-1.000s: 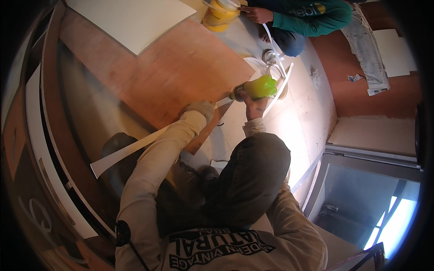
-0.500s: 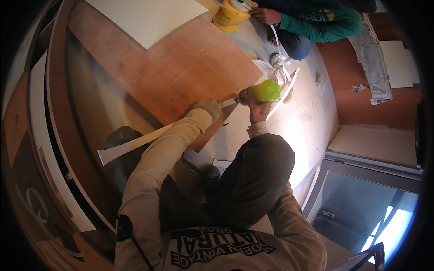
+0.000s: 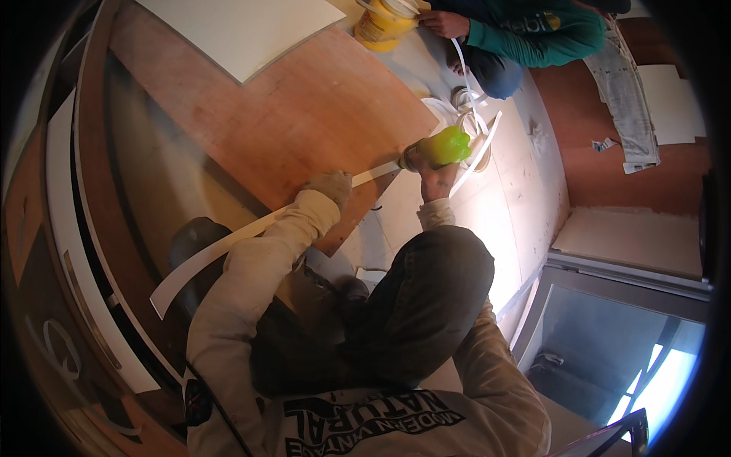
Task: The person sits on the floor and applies glue from a green bottle to a long white strip of material. They then press the strip onto a wooden board. Another person is visible in the background working on similar materials.
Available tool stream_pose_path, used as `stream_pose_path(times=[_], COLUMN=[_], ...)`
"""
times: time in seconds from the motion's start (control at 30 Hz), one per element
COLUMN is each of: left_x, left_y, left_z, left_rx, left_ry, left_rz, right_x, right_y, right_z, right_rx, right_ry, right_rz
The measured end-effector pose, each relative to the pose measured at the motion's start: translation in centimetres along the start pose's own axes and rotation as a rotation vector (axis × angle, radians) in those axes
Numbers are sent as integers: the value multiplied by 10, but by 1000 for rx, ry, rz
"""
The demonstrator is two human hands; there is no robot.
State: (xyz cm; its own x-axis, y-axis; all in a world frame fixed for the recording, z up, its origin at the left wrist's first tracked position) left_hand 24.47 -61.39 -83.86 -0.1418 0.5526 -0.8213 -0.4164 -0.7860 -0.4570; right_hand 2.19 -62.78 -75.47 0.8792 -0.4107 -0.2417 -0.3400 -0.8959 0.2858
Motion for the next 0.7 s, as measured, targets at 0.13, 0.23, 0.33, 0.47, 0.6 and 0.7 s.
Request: stream_pose_path(times=[0.13, 0.23, 0.33, 0.47, 0.6, 0.7], left_x=[6, 5, 4, -5, -1, -2], left_y=[13, 21, 21, 8, 12, 2], left_z=[13, 25, 18, 2, -1, -10], left_rx=[-33, -65, -136, -210, -111, -125], left_ry=[-107, -127, -146, -101, -43, 6], left_rz=[-23, -77, -98, -126, 9, 41], right_x=[31, 25, -3, -15, 5, 31], right_y=[-16, -12, 3, 8, -1, -11], right_z=[-6, -5, -5, -5, -9, -19], right_rx=[-2, -39, -45, -35, -31, -19], right_ry=[56, 18, -38, -42, 49, 43], right_rz=[-142, -144, -3, 49, -42, -137])
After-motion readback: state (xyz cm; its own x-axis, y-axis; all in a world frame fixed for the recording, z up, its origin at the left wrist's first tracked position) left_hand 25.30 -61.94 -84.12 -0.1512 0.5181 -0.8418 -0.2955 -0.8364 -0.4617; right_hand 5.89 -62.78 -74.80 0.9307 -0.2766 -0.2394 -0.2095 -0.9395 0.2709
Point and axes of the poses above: each hand's wrist, its own y-axis towards the middle knuckle, its own x-axis out of the palm, z = x × y, the point moved 10 cm from there along y, towards the middle knuckle, and after that the axes turned 5 degrees about -x, right-handed, at the moved point
